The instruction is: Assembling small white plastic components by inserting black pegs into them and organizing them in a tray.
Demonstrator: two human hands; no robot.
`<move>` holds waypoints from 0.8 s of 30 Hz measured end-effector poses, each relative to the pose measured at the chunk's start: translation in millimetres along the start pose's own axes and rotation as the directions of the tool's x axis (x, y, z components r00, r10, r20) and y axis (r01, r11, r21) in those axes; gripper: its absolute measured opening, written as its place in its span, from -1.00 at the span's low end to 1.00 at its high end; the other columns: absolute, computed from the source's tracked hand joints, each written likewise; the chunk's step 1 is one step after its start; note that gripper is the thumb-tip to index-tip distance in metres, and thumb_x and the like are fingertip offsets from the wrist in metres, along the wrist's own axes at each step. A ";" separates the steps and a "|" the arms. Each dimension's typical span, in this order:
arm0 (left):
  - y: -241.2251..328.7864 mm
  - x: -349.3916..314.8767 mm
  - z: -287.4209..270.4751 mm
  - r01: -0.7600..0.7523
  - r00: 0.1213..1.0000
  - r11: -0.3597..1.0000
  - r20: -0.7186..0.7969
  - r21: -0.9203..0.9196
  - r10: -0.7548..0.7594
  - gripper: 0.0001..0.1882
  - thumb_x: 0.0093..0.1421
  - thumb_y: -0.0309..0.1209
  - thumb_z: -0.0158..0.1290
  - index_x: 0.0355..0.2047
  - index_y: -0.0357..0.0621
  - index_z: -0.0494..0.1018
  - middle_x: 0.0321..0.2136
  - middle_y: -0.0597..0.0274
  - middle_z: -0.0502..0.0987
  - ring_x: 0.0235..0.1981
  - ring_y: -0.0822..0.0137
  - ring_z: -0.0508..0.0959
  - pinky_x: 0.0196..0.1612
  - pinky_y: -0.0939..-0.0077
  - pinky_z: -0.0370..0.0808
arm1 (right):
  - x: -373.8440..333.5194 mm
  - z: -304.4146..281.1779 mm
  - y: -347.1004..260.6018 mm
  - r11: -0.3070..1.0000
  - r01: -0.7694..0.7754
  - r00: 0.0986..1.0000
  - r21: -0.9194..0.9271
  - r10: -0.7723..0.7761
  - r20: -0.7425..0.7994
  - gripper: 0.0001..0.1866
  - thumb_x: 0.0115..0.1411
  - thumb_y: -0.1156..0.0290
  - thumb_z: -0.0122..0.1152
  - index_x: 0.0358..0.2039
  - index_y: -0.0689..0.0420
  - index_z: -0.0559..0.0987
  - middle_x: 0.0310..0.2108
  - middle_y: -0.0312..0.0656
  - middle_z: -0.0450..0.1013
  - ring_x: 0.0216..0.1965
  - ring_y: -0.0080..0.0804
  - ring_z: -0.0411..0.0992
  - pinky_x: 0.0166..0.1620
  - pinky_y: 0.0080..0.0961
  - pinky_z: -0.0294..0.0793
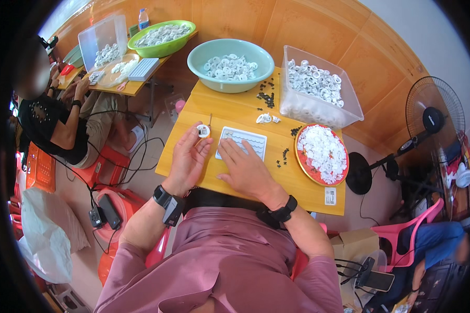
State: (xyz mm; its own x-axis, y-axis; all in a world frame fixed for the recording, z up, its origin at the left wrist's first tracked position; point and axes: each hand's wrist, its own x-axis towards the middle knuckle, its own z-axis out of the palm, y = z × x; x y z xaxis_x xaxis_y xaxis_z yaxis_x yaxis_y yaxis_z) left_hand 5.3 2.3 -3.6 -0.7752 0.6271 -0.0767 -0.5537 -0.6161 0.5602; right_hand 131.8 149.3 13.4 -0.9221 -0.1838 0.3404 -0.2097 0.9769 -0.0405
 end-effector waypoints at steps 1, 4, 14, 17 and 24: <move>-0.3 -0.5 0.7 0.006 1.000 1.000 0.011 0.004 -0.006 -0.61 0.38 -0.35 0.03 0.16 -0.20 0.36 -0.12 0.21 0.57 -0.19 0.32 0.61 -0.10 0.54 0.56 | -0.8 0.8 0.5 1.000 0.009 1.000 0.014 -0.010 0.010 -0.29 0.14 0.09 0.27 0.19 0.31 0.38 0.25 0.03 0.31 0.31 -0.12 0.24 0.33 -0.13 0.16; -0.7 -0.7 0.0 0.007 1.000 1.000 0.018 0.014 -0.007 -0.61 0.38 -0.35 0.04 0.16 -0.19 0.36 -0.13 0.21 0.58 -0.19 0.31 0.62 -0.11 0.54 0.56 | -5.6 -6.7 6.6 0.999 0.041 0.999 0.009 -0.041 -0.006 -0.34 0.13 0.12 0.29 0.13 0.31 0.44 0.18 0.04 0.38 0.25 -0.12 0.31 0.30 -0.15 0.22; -11.4 -3.4 4.4 0.149 0.984 0.989 0.093 0.009 -0.149 -0.63 0.39 -0.38 0.01 0.13 -0.29 0.38 -0.06 0.06 0.57 -0.14 0.29 0.62 -0.03 0.53 0.58 | -6.7 -11.8 42.5 0.926 -0.234 0.931 0.296 0.302 -0.207 -0.80 0.14 0.38 0.24 -0.24 0.16 0.63 -0.31 -0.10 0.53 -0.25 -0.09 0.48 -0.14 -0.22 0.38; -16.3 -7.1 9.1 0.177 0.978 0.983 0.106 0.042 -0.181 -0.63 0.39 -0.40 -0.01 0.13 -0.34 0.37 -0.01 -0.03 0.55 -0.09 0.24 0.61 0.07 0.48 0.56 | -3.7 -2.7 40.2 0.904 -0.263 0.917 0.337 0.343 -0.205 -0.86 0.13 0.39 0.24 -0.34 0.15 0.66 -0.43 -0.13 0.49 -0.30 -0.11 0.46 -0.20 -0.21 0.35; -13.5 -6.9 11.5 0.216 0.968 0.976 0.121 0.022 -0.217 -0.64 0.40 -0.43 -0.06 0.12 -0.41 0.36 0.01 -0.06 0.53 -0.05 0.22 0.60 0.10 0.46 0.54 | -1.3 -0.4 37.7 0.904 -0.284 0.926 0.320 0.345 -0.153 -0.89 0.11 0.40 0.24 -0.40 0.11 0.67 -0.44 -0.15 0.51 -0.34 -0.12 0.46 -0.22 -0.24 0.34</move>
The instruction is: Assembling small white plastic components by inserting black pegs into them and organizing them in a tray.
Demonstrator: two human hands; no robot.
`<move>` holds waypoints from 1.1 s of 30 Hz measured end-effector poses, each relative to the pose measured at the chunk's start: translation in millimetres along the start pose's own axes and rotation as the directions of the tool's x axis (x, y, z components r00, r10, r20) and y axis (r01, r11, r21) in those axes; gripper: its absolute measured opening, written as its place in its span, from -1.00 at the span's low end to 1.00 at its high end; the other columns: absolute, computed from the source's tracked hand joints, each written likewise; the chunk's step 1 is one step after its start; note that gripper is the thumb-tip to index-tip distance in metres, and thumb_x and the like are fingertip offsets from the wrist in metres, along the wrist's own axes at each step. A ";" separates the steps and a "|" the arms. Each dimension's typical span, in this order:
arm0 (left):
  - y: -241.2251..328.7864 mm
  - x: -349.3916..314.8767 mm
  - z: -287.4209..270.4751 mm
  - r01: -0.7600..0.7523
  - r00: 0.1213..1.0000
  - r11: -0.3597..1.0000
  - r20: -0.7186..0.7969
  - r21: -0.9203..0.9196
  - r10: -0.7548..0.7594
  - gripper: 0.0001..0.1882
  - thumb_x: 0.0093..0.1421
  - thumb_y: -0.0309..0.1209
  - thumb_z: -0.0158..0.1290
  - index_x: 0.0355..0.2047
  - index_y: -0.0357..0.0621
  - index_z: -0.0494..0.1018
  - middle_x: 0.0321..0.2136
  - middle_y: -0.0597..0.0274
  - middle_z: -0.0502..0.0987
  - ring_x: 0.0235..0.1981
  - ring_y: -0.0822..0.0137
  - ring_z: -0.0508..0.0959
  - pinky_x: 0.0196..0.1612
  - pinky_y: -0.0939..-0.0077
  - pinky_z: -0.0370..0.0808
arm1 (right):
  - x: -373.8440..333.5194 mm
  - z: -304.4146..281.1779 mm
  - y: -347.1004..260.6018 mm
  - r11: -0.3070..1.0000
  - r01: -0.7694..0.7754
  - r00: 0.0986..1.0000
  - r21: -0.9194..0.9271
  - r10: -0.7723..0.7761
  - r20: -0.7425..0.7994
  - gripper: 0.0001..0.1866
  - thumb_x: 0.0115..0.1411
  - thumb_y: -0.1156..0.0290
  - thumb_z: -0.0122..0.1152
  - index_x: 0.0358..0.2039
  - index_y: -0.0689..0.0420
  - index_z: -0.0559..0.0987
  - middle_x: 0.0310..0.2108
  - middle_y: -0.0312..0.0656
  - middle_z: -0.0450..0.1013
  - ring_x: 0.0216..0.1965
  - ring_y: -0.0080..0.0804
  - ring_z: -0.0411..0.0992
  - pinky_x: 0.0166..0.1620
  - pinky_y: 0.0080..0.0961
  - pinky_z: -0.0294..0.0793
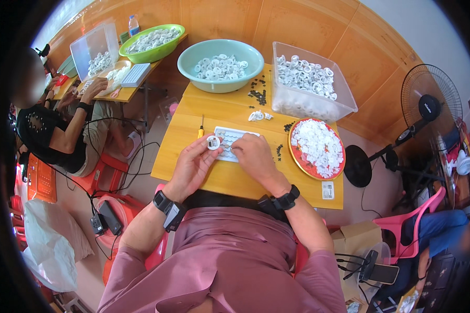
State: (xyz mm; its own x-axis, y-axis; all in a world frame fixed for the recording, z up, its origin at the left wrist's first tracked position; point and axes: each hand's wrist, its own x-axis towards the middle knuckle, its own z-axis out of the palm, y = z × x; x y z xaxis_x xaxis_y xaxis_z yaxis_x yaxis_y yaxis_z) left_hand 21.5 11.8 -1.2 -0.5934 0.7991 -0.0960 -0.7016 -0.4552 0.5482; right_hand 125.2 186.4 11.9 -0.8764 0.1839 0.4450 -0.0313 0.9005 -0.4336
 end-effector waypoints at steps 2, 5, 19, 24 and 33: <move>0.9 -0.4 0.0 -0.001 1.000 1.000 -0.007 -0.002 0.001 -0.64 0.41 -0.43 -0.06 0.12 -0.41 0.36 0.00 -0.06 0.54 -0.05 0.22 0.60 0.10 0.46 0.54 | 0.8 -2.5 -2.3 0.999 -0.022 1.000 0.036 0.021 0.010 -0.90 0.10 0.41 0.25 -0.39 0.11 0.67 -0.44 -0.14 0.52 -0.36 -0.12 0.46 -0.22 -0.25 0.34; -0.4 -1.4 -0.4 0.043 0.999 0.999 0.011 0.017 -0.043 -0.65 0.41 -0.43 -0.06 0.11 -0.40 0.38 0.00 -0.04 0.54 -0.05 0.24 0.60 0.10 0.47 0.54 | 2.3 -11.2 -13.0 0.942 -0.195 0.976 0.274 0.214 -0.038 -0.90 0.08 0.42 0.26 -0.39 0.12 0.67 -0.46 -0.15 0.53 -0.42 -0.12 0.45 -0.26 -0.29 0.36; -10.5 -4.4 4.3 0.077 0.996 0.987 0.044 0.140 -0.084 -0.68 0.36 -0.49 0.03 0.07 -0.38 0.42 -0.04 0.10 0.54 -0.04 0.35 0.57 0.10 0.49 0.54 | 0.6 -20.2 -45.0 0.925 0.268 0.914 -0.270 -0.333 -0.233 -0.93 -0.01 0.49 0.29 -0.50 0.09 0.55 -0.56 -0.27 0.41 -0.51 -0.27 0.42 -0.40 -0.34 0.32; -11.7 -2.5 0.5 0.070 0.996 0.983 0.040 0.172 -0.078 -0.70 0.35 -0.50 0.05 0.05 -0.37 0.44 -0.05 0.11 0.55 -0.04 0.34 0.57 0.08 0.49 0.55 | -2.1 -16.0 -44.6 0.941 0.233 0.932 -0.247 -0.288 -0.218 -0.93 -0.01 0.49 0.28 -0.50 0.09 0.55 -0.56 -0.26 0.42 -0.52 -0.24 0.42 -0.40 -0.33 0.32; -7.4 -6.2 6.8 0.108 0.993 0.978 0.022 0.176 -0.114 -0.71 0.34 -0.48 0.06 0.03 -0.34 0.46 -0.08 0.11 0.57 -0.07 0.33 0.59 0.06 0.51 0.56 | -2.1 -19.3 -44.9 0.993 0.100 0.973 -0.069 -0.112 -0.201 -0.96 0.02 0.46 0.31 -0.50 0.09 0.60 -0.50 -0.27 0.49 -0.53 -0.16 0.43 -0.38 -0.30 0.38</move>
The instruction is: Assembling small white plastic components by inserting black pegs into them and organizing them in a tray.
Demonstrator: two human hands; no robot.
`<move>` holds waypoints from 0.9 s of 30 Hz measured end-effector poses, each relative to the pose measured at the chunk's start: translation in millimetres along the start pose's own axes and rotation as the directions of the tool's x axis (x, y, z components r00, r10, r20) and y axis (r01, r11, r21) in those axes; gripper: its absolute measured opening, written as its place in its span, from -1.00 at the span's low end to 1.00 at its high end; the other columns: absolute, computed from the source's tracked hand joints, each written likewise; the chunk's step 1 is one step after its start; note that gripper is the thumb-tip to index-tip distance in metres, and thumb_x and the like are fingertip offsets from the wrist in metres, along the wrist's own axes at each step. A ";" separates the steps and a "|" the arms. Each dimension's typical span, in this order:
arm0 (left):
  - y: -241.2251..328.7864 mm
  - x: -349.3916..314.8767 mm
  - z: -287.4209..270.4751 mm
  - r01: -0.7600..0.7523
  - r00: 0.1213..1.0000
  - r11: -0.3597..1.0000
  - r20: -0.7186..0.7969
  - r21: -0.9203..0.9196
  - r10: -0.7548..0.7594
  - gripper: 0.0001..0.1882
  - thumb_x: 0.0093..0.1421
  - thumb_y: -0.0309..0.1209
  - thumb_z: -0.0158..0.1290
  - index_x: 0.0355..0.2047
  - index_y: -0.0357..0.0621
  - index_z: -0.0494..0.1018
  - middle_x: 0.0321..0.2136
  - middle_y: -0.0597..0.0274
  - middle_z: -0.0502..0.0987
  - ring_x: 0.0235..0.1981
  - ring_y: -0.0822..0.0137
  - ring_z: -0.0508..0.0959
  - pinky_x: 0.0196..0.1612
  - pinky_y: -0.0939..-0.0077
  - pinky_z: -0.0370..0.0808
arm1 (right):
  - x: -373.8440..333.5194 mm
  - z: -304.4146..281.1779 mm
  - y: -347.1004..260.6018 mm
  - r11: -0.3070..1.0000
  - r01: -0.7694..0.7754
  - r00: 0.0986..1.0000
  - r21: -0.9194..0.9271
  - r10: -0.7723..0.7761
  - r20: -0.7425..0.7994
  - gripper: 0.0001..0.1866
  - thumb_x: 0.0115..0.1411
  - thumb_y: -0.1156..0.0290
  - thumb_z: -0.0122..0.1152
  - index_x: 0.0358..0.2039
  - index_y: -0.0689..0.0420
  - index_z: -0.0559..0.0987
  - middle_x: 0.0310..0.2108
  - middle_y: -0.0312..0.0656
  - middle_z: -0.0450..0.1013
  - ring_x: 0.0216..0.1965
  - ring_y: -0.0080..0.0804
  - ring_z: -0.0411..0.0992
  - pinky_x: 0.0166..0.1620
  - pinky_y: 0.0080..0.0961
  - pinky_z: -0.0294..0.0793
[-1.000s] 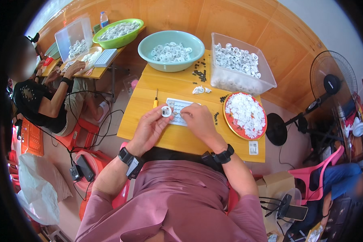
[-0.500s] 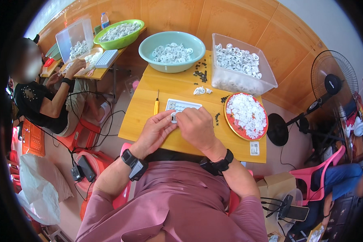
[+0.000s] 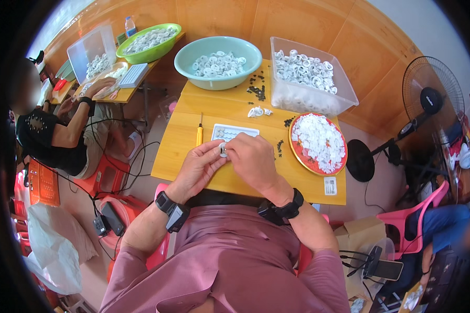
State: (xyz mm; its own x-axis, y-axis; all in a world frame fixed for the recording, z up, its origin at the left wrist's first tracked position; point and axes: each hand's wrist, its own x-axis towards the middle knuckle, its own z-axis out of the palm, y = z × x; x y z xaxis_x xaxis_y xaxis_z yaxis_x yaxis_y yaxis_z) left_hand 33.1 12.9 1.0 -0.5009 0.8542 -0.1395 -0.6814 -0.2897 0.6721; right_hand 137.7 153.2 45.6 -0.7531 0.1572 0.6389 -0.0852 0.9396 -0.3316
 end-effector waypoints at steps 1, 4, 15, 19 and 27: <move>0.4 -0.1 0.2 0.008 1.000 1.000 0.002 -0.004 -0.008 -0.71 0.34 -0.47 0.06 0.03 -0.34 0.46 -0.08 0.11 0.56 -0.06 0.33 0.59 0.06 0.51 0.56 | 0.2 -0.1 0.0 1.000 -0.011 1.000 0.017 0.011 0.001 -0.96 0.02 0.46 0.31 -0.50 0.09 0.60 -0.50 -0.27 0.50 -0.52 -0.16 0.43 -0.38 -0.30 0.38; 0.8 0.6 -0.8 0.009 1.000 1.000 0.024 -0.016 -0.008 -0.71 0.34 -0.47 0.07 0.03 -0.34 0.46 -0.07 0.11 0.56 -0.06 0.33 0.59 0.06 0.52 0.56 | -0.1 1.5 2.0 1.000 0.009 1.000 0.013 -0.009 -0.021 -0.96 0.02 0.46 0.30 -0.49 0.08 0.59 -0.51 -0.27 0.49 -0.53 -0.18 0.43 -0.39 -0.30 0.39; 2.3 1.5 -2.9 0.012 1.000 0.999 0.021 -0.036 -0.011 -0.70 0.34 -0.48 0.06 0.04 -0.35 0.45 -0.05 0.10 0.55 -0.05 0.34 0.58 0.07 0.52 0.56 | -2.4 3.4 1.8 0.993 0.100 0.995 -0.065 -0.102 -0.020 -0.95 0.03 0.48 0.30 -0.46 0.08 0.59 -0.51 -0.23 0.49 -0.54 -0.17 0.45 -0.43 -0.31 0.42; 1.0 2.5 -1.6 0.006 1.000 0.999 0.030 -0.033 -0.005 -0.69 0.35 -0.47 0.05 0.05 -0.36 0.44 -0.04 0.09 0.55 -0.04 0.32 0.59 0.07 0.52 0.56 | -4.0 1.0 2.6 0.995 0.080 0.997 -0.065 -0.081 -0.002 -0.94 0.02 0.50 0.33 -0.45 0.11 0.62 -0.49 -0.21 0.53 -0.50 -0.15 0.51 -0.41 -0.31 0.47; 2.2 3.2 -7.6 0.019 0.999 0.998 0.041 -0.057 -0.017 -0.67 0.37 -0.46 0.02 0.08 -0.39 0.42 -0.03 0.04 0.54 -0.04 0.29 0.58 0.10 0.47 0.55 | -2.5 4.8 4.8 0.995 0.064 0.997 0.072 -0.061 -0.045 -0.95 0.05 0.49 0.29 -0.43 0.11 0.61 -0.49 -0.20 0.51 -0.49 -0.16 0.51 -0.41 -0.32 0.48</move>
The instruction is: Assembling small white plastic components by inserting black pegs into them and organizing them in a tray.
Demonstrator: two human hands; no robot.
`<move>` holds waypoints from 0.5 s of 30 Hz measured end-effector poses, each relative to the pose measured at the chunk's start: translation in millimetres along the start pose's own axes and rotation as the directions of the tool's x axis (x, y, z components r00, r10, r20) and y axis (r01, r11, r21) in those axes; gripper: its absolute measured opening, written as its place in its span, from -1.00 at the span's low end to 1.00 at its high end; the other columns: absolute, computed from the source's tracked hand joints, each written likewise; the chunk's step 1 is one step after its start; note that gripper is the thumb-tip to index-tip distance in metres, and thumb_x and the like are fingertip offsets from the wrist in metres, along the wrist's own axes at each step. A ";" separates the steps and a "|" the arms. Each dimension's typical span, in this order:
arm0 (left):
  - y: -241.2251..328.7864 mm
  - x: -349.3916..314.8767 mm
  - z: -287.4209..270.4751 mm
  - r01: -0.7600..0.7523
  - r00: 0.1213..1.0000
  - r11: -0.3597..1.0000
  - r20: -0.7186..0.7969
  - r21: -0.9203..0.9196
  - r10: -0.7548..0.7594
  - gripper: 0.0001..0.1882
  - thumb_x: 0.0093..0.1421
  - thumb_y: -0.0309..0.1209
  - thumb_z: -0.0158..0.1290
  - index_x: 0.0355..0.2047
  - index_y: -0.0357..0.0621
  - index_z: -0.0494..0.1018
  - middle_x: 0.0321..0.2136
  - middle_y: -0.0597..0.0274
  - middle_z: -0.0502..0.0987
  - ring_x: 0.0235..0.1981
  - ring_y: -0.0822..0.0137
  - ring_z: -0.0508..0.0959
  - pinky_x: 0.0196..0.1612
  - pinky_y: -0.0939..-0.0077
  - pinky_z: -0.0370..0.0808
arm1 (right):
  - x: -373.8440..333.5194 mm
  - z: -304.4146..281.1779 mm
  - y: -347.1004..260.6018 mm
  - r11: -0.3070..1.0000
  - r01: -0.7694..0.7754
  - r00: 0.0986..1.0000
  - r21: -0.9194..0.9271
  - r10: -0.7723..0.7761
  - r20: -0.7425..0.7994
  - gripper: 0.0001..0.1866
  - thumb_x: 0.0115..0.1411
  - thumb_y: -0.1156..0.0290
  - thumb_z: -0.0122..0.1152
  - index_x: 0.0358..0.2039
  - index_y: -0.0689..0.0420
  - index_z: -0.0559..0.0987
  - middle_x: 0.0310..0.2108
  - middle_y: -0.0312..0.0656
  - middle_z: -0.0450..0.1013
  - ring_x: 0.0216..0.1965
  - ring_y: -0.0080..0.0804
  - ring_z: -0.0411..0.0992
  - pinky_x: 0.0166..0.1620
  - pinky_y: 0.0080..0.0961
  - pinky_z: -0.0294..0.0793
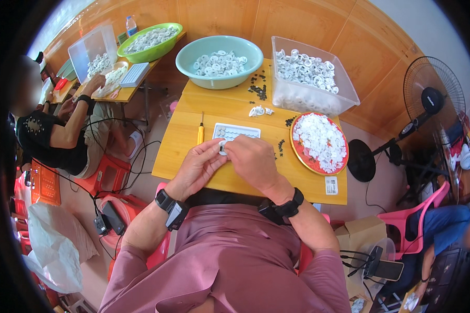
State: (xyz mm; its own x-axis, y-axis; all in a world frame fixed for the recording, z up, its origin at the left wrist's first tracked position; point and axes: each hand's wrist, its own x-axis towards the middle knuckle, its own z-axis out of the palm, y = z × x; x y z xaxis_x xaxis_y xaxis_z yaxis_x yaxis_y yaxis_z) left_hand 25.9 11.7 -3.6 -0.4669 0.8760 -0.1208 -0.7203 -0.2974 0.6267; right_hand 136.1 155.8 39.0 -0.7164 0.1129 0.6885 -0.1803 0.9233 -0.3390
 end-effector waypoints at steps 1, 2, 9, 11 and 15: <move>0.1 0.0 -1.4 -0.016 1.000 1.000 -0.002 -0.025 0.016 -0.67 0.38 -0.44 0.01 0.09 -0.39 0.41 -0.03 0.02 0.54 -0.05 0.28 0.59 0.11 0.47 0.55 | 1.2 -0.3 0.2 0.999 0.032 0.999 0.019 -0.032 0.003 -0.94 0.05 0.50 0.29 -0.40 0.11 0.63 -0.49 -0.18 0.51 -0.49 -0.15 0.51 -0.41 -0.31 0.48; 2.3 0.4 -0.1 -0.018 1.000 1.000 -0.001 -0.024 0.018 -0.67 0.38 -0.44 0.01 0.09 -0.39 0.41 -0.03 0.02 0.54 -0.05 0.28 0.59 0.11 0.47 0.55 | 3.3 -1.0 3.9 0.999 0.034 0.999 0.018 -0.034 0.003 -0.94 0.05 0.50 0.29 -0.40 0.11 0.63 -0.49 -0.18 0.51 -0.49 -0.15 0.51 -0.41 -0.31 0.48; 13.5 6.3 -13.7 -0.280 0.946 0.955 -0.199 -0.101 0.257 -0.68 0.39 -0.40 -0.01 0.07 -0.34 0.40 -0.04 0.02 0.54 -0.05 0.28 0.58 0.09 0.51 0.55 | -3.3 4.9 28.7 0.996 -0.054 0.989 -0.066 0.063 0.131 -0.81 0.10 0.54 0.17 -0.28 0.11 0.68 -0.44 -0.17 0.45 -0.41 -0.17 0.49 -0.33 -0.29 0.45; 14.0 6.4 -13.8 -0.295 0.939 0.951 -0.217 -0.098 0.269 -0.68 0.39 -0.40 -0.01 0.07 -0.34 0.40 -0.04 0.02 0.54 -0.05 0.28 0.58 0.09 0.51 0.55 | -4.4 9.8 26.3 0.994 -0.007 0.983 -0.109 0.027 0.183 -0.79 0.09 0.54 0.16 -0.28 0.10 0.68 -0.43 -0.19 0.44 -0.39 -0.18 0.47 -0.29 -0.29 0.43; 12.9 4.4 -9.1 -0.268 0.951 0.957 -0.190 -0.107 0.245 -0.69 0.40 -0.42 -0.02 0.07 -0.35 0.40 -0.06 0.00 0.55 -0.06 0.26 0.59 0.09 0.48 0.56 | -2.7 8.8 25.2 0.977 0.097 0.964 -0.188 -0.046 0.262 -0.77 0.05 0.55 0.15 -0.28 0.11 0.68 -0.42 -0.22 0.44 -0.40 -0.19 0.43 -0.26 -0.32 0.37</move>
State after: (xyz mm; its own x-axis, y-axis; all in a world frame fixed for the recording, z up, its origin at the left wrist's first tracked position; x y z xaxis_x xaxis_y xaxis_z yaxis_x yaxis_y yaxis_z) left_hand 9.9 8.2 -3.0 -0.7181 0.6875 -0.1076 -0.6190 -0.5605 0.5501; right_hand 127.5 175.5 23.1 -0.8590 -0.0295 0.5112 -0.1191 0.9825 -0.1435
